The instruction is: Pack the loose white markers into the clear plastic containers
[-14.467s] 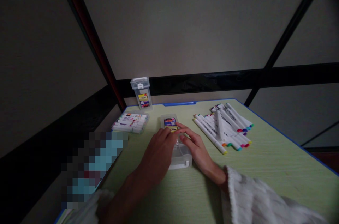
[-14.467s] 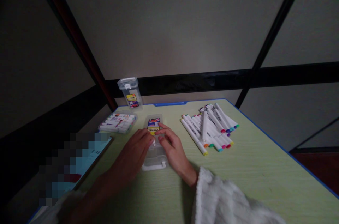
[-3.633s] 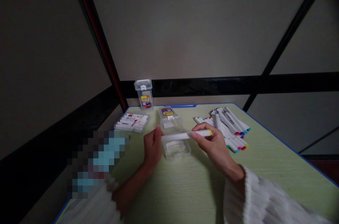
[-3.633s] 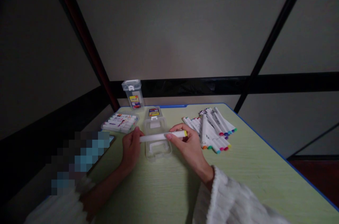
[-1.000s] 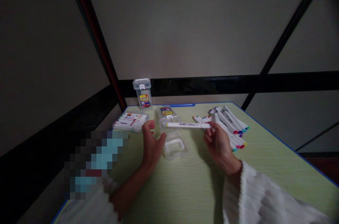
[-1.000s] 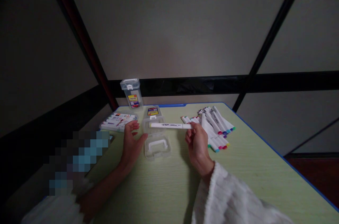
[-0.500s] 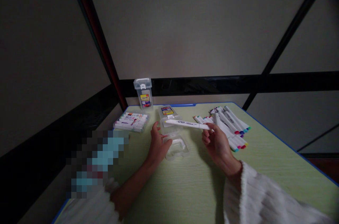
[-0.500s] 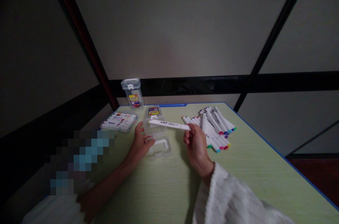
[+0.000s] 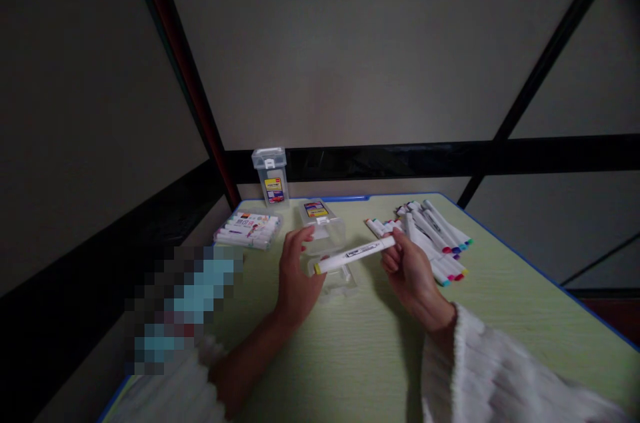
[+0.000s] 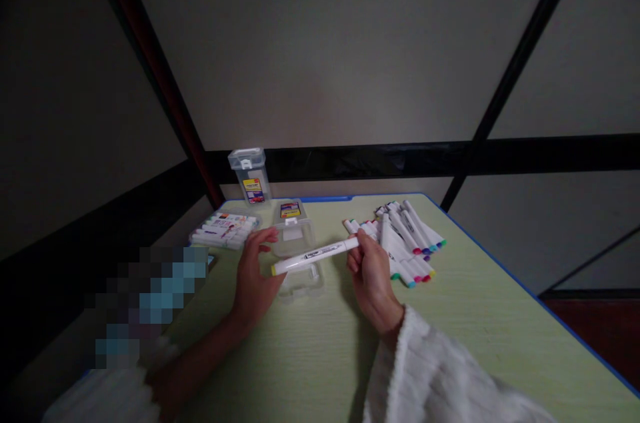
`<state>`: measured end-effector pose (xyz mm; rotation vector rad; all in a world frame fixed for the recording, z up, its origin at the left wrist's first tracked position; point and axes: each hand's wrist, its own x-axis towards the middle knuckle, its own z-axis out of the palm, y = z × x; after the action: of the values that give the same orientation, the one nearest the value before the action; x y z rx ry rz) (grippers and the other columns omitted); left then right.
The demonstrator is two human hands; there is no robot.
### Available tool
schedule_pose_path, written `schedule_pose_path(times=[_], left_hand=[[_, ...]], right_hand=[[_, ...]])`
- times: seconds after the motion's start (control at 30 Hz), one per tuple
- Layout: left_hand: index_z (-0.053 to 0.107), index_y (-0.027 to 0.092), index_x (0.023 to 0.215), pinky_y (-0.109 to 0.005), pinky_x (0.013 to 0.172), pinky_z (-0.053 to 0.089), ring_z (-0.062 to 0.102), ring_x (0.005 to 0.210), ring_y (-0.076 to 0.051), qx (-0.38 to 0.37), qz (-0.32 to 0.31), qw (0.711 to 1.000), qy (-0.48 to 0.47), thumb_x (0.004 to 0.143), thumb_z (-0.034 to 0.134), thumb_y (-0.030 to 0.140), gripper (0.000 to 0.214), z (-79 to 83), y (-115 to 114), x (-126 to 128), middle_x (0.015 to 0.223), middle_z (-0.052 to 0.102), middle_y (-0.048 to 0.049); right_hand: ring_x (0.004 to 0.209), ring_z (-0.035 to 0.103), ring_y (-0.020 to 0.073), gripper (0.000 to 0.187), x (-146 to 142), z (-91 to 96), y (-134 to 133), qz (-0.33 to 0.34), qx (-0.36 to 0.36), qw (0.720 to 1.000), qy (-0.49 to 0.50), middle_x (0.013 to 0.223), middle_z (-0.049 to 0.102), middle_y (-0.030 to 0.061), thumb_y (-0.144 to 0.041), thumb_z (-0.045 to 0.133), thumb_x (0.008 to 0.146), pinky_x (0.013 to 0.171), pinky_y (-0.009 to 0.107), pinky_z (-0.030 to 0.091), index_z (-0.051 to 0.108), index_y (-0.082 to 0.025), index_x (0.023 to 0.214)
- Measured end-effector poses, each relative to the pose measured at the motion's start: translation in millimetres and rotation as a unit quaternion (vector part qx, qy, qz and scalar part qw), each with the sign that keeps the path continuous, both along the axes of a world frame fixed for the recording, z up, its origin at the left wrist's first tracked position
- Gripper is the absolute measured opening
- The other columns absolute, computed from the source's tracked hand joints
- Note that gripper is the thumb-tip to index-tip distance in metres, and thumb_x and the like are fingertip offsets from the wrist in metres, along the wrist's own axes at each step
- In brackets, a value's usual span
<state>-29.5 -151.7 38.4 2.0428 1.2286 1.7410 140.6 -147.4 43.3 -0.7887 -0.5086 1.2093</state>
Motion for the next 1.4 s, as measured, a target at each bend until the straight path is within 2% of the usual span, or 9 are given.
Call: schedule_pose_path(times=[0.1, 0.17, 0.3, 0.43, 0.67, 0.83, 1.13, 1.27, 1.4], left_hand=[[0.051, 0.02, 0.105, -0.031, 0.077, 0.044, 0.053, 0.087, -0.017, 0.047, -0.042, 0.997, 0.054, 0.069, 0.057, 0.008, 0.039, 1.1, -5, 0, 0.096, 0.055, -0.0036], [0.051, 0.02, 0.107, -0.029, 0.074, 0.046, 0.055, 0.082, -0.016, 0.054, -0.096, 0.99, 0.087, 0.07, 0.056, 0.009, 0.039, -0.4, -7, -1, 0.091, 0.057, -0.0034], [0.054, 0.018, 0.108, -0.024, 0.068, 0.046, 0.057, 0.072, -0.013, 0.016, -0.199, 0.969, 0.146, 0.078, 0.056, 0.018, 0.031, -6.0, -10, -1, 0.082, 0.062, -0.0039], [0.057, 0.017, 0.108, -0.025, 0.067, 0.047, 0.059, 0.074, -0.015, 0.008, -0.24, 0.952, 0.188, 0.083, 0.051, 0.026, 0.028, -11.4, -10, 1, 0.084, 0.064, -0.0066], [0.056, 0.017, 0.111, -0.025, 0.066, 0.047, 0.061, 0.073, -0.015, 0.025, -0.239, 0.949, 0.203, 0.085, 0.047, 0.02, 0.028, -12.3, -11, 2, 0.084, 0.066, -0.0071], [0.054, 0.018, 0.113, -0.026, 0.07, 0.048, 0.062, 0.077, -0.015, 0.043, -0.238, 0.946, 0.214, 0.084, 0.047, 0.019, 0.029, -9.1, -12, 4, 0.088, 0.067, -0.0071], [0.058, 0.018, 0.106, -0.025, 0.071, 0.048, 0.063, 0.076, -0.014, 0.068, -0.208, 0.955, 0.2, 0.082, 0.048, 0.013, 0.026, -10.0, -11, 5, 0.083, 0.068, -0.0052], [0.058, 0.018, 0.104, -0.025, 0.071, 0.048, 0.063, 0.077, -0.015, 0.067, -0.202, 0.958, 0.192, 0.081, 0.049, 0.011, 0.026, -9.7, -11, 5, 0.08, 0.068, -0.0046], [0.058, 0.018, 0.103, -0.025, 0.072, 0.048, 0.063, 0.078, -0.015, 0.057, -0.194, 0.963, 0.181, 0.082, 0.047, 0.013, 0.023, -8.2, -12, 4, 0.086, 0.068, -0.0059]], right_hand=[[0.033, 0.017, 0.0017, 0.031, -1, -0.8, 0, 0.026, -0.002, 1.0, -0.003, 0.039, 0.026, -0.0128, -0.035, 0.068, 0.061, 0.029, 0.013, 0.017, 0.043, -0.018, 0.056], [0.032, 0.017, 0.0012, 0.031, -2, -1.1, -1, 0.046, -0.007, 0.999, -0.009, 0.038, 0.025, -0.013, -0.036, 0.069, 0.06, 0.029, 0.013, 0.017, 0.046, -0.017, 0.056], [0.031, 0.02, 0.0009, 0.03, -6, -0.4, -3, 0.099, -0.02, 0.994, -0.029, 0.037, 0.026, -0.0129, -0.039, 0.071, 0.06, 0.03, 0.013, 0.016, 0.054, -0.014, 0.061], [0.033, 0.024, 0.0014, 0.031, -9, -1.6, -6, 0.17, -0.012, 0.983, -0.063, 0.036, 0.031, -0.0114, -0.04, 0.069, 0.064, 0.032, 0.014, 0.018, 0.057, -0.012, 0.065], [0.036, 0.03, 0.0019, 0.026, -12, -7.5, -8, 0.235, 0.011, 0.965, -0.113, 0.04, 0.039, -0.009, -0.038, 0.067, 0.068, 0.037, 0.015, 0.02, 0.06, -0.013, 0.07], [0.039, 0.032, 0.0032, 0.029, -15, -3.4, -11, 0.238, 0.004, 0.96, -0.145, 0.048, 0.046, -0.0065, -0.038, 0.07, 0.064, 0.037, 0.017, 0.021, 0.064, -0.014, 0.079], [0.04, 0.033, 0.0037, 0.038, -18, 0.7, -13, 0.256, 0.01, 0.951, -0.172, 0.05, 0.048, -0.0067, -0.034, 0.072, 0.06, 0.037, 0.018, 0.02, 0.063, -0.016, 0.093], [0.04, 0.033, 0.0034, 0.043, -18, 2.6, -14, 0.257, 0.01, 0.949, -0.181, 0.048, 0.047, -0.0077, -0.034, 0.072, 0.062, 0.036, 0.017, 0.018, 0.059, -0.015, 0.099], [0.04, 0.036, 0.0054, 0.046, -18, 2.1, -14, 0.24, 0.031, 0.94, -0.24, 0.046, 0.047, -0.0078, -0.035, 0.065, 0.068, 0.037, 0.018, 0.021, 0.055, -0.015, 0.108]])
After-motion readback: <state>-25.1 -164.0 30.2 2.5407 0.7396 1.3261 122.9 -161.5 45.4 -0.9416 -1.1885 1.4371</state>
